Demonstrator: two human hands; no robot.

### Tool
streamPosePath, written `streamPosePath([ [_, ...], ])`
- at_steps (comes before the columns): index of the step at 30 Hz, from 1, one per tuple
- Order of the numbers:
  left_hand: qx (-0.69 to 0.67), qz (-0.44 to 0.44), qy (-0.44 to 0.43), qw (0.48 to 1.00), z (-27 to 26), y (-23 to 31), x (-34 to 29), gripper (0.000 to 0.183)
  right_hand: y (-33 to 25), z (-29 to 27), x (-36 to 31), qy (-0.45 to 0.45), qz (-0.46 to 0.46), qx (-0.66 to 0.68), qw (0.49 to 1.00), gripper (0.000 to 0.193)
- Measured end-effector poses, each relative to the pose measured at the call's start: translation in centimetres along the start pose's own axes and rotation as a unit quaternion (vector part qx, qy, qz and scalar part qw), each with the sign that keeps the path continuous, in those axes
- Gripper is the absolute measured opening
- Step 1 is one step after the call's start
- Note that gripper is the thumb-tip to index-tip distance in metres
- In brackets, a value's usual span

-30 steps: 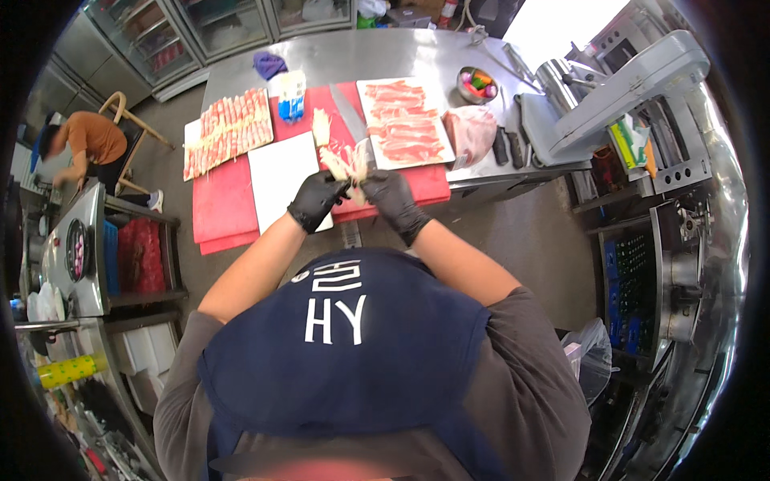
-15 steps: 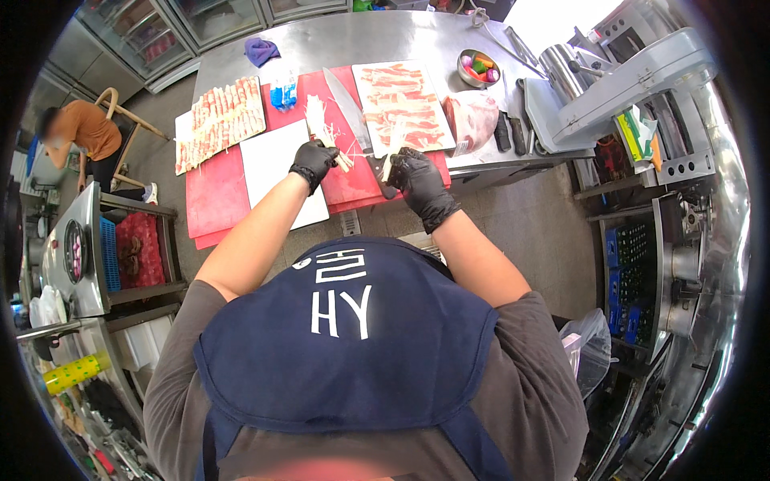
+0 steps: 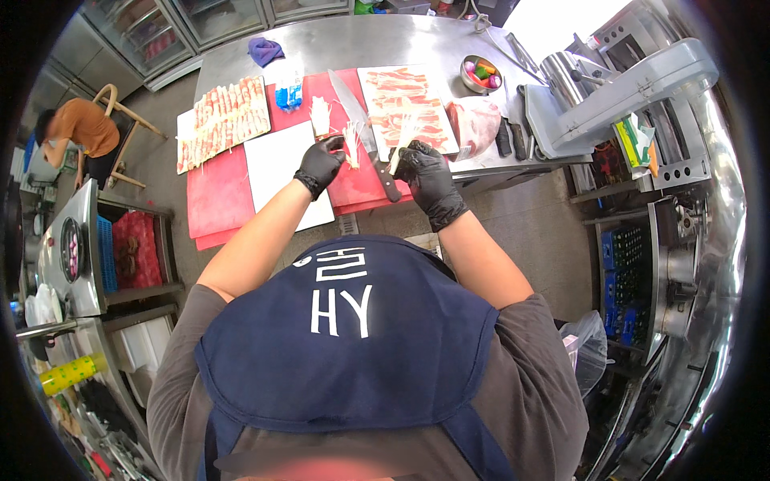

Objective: The person threads thin strips of raw meat onto wooden skewers one at a time, aligning them on a white cutting board. They then place the completed skewers onto a red tray. Later, they open a plastic bag and remove a large piece of raw meat, holding it in both hands.

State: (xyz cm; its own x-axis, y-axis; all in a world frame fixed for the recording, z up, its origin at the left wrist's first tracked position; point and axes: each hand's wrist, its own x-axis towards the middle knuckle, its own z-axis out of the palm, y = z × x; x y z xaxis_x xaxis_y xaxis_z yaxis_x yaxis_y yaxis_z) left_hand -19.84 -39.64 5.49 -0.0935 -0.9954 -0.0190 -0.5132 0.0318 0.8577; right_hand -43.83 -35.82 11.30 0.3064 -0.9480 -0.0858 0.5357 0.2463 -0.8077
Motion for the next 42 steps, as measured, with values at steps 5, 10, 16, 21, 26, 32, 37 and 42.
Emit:
streamPosePath([
  [5, -0.295, -0.028, -0.170, 0.940, -0.2, 2.7, -3.0, 0.043, 0.8, 1.7, 1.0, -0.010, 0.009, -0.015, 1.000, 0.013],
  [10, -0.272, -0.013, -0.108, 0.956, -1.4, 3.6, -4.3, 0.037, 0.8, 4.2, 1.4, -0.015, 0.035, -0.038, 0.999, 0.012],
  [16, -0.393, -0.095, -0.160, 0.900, -4.3, 2.9, -5.8, 0.022, 0.1, 6.8, 1.2, -0.040, 0.049, -0.330, 0.942, 0.013],
  [21, -0.511, -0.145, -0.085, 0.843, -5.4, 2.8, -7.6, 0.020, 1.9, 9.0, 0.4, -0.029, 0.046, -0.448, 0.892, 0.013],
  [26, -0.512, -0.158, -0.042, 0.843, -6.3, 2.2, -8.8, 0.023, 4.5, 10.5, 0.8, -0.042, 0.028, -0.521, 0.852, 0.019],
  [32, -0.448, -0.146, -0.024, 0.882, -7.3, 1.3, -10.0, 0.029, 6.6, 12.1, 0.7, -0.028, 0.016, -0.650, 0.759, 0.017],
  [37, -0.315, -0.031, 0.005, 0.948, -7.1, 0.5, -11.0, 0.036, 7.6, 13.3, 0.2, -0.012, 0.024, -0.514, 0.857, 0.015],
  [42, -0.198, 0.012, -0.054, 0.979, -7.2, -0.5, -11.9, 0.031, 7.3, 13.3, 0.5, -0.023, 0.080, -0.322, 0.943, 0.018],
])
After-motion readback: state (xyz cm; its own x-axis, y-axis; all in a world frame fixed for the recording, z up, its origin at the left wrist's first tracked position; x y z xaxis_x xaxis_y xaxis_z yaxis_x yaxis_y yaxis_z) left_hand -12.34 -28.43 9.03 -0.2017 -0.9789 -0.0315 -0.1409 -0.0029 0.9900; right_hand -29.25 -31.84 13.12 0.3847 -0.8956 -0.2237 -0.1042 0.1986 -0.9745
